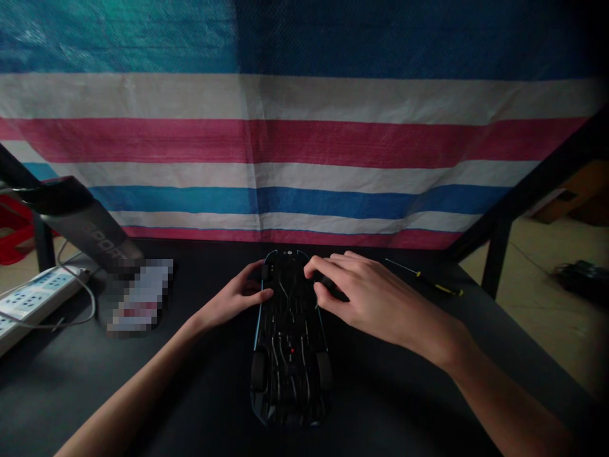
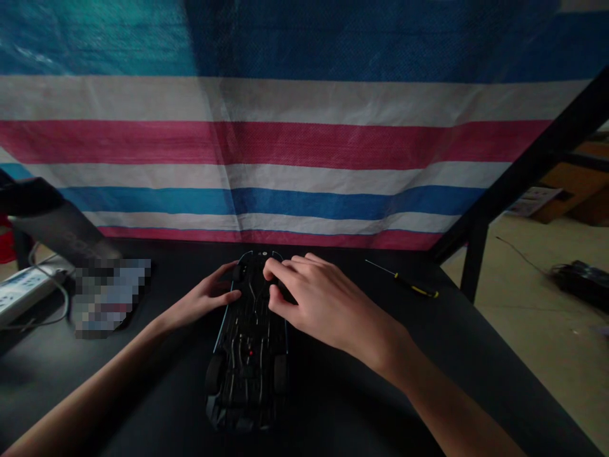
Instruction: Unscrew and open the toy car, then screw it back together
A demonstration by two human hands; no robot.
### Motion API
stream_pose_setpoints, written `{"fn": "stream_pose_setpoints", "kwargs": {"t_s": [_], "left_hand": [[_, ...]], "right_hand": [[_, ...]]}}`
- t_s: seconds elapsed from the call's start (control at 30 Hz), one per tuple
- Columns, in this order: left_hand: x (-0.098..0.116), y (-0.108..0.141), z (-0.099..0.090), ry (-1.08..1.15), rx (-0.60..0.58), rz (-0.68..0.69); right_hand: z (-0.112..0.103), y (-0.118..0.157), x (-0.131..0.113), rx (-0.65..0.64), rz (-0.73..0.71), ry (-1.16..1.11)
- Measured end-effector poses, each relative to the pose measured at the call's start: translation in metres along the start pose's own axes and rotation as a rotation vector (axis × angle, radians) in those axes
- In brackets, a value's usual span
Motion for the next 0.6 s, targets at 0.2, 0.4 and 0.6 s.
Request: {"fn": "stream_pose_setpoints", "kwargs": {"t_s": [0.2, 0.4, 0.6], "left_hand": [[-0.0005, 0.0009, 0.0, 0.011, 0.002, -0.005], [0.0001, 0.0026, 0.0003, 0.009, 0.003, -0.02], [-0.0017, 0.0012, -0.001, -0.017, 0.004, -0.01]], "right_hand": [[0.0034, 0.0016, 0.0037, -0.046, 0.02, 0.001], [-0.0028, 0.0036, 0.0011, 0.008, 0.021, -0.02], [0.0005, 0.0046, 0.0038, 0.009, 0.001, 0.05]]}}
Point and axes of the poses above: each hand's wrist, its own y-axis away from the middle knuckle, its own z-axis out of the palm, x = y × z, the point moved 4 cm from there along -y, towards the middle knuckle, and after that the axes turned 7 degrees about -y, right-handed, at the moved point
